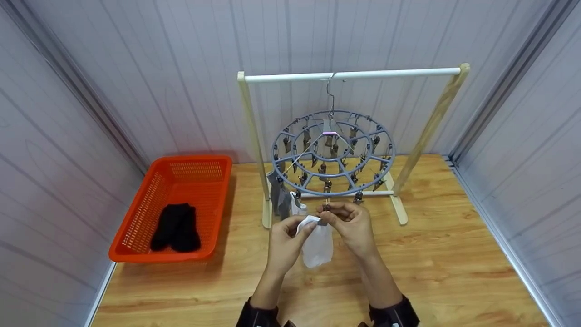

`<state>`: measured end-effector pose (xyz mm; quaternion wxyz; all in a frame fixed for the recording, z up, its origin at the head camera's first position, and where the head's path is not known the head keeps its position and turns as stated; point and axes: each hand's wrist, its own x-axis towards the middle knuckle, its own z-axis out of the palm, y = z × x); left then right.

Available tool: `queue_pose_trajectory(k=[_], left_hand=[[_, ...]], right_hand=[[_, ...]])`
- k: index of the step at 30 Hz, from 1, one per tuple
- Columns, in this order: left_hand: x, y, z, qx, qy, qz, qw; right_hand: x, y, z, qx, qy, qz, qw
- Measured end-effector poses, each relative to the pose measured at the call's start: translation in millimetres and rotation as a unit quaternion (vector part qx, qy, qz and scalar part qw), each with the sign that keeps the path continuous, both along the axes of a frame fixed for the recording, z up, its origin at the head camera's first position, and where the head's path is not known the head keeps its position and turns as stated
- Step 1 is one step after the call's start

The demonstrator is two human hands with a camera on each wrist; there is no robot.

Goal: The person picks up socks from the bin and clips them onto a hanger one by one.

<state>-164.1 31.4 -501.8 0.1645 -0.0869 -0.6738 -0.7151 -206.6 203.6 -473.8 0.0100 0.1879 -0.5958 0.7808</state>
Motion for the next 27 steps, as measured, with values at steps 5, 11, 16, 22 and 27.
queue_pose_trajectory(k=[5, 11, 16, 22, 27], left_hand=[[1.3, 0.0, 1.4, 0.002, -0.006, -0.001, 1.0000], [1.4, -4.5, 3.1, -0.002, -0.003, 0.008, 1.0000], [1.2, -9.1, 3.6, 0.004, -0.012, 0.015, 0.9998], [2.1, -11.9, 4.3, 0.007, -0.013, 0.020, 0.9997], [2.1, -14.3, 4.5, -0.005, -0.007, 0.029, 0.9995]], right_hand=[[-0.5, 0, 0.4, 0.025, -0.009, -0.014, 0.9995], [-2.7, 2, 1.9, 0.048, -0.008, -0.027, 0.9984], [-3.2, 6, 4.4, 0.061, 0.002, -0.041, 0.9973], [-3.2, 23, 11.4, 0.058, 0.021, -0.046, 0.9971], [-6.4, 45, 19.5, 0.007, 0.041, -0.066, 0.9970]])
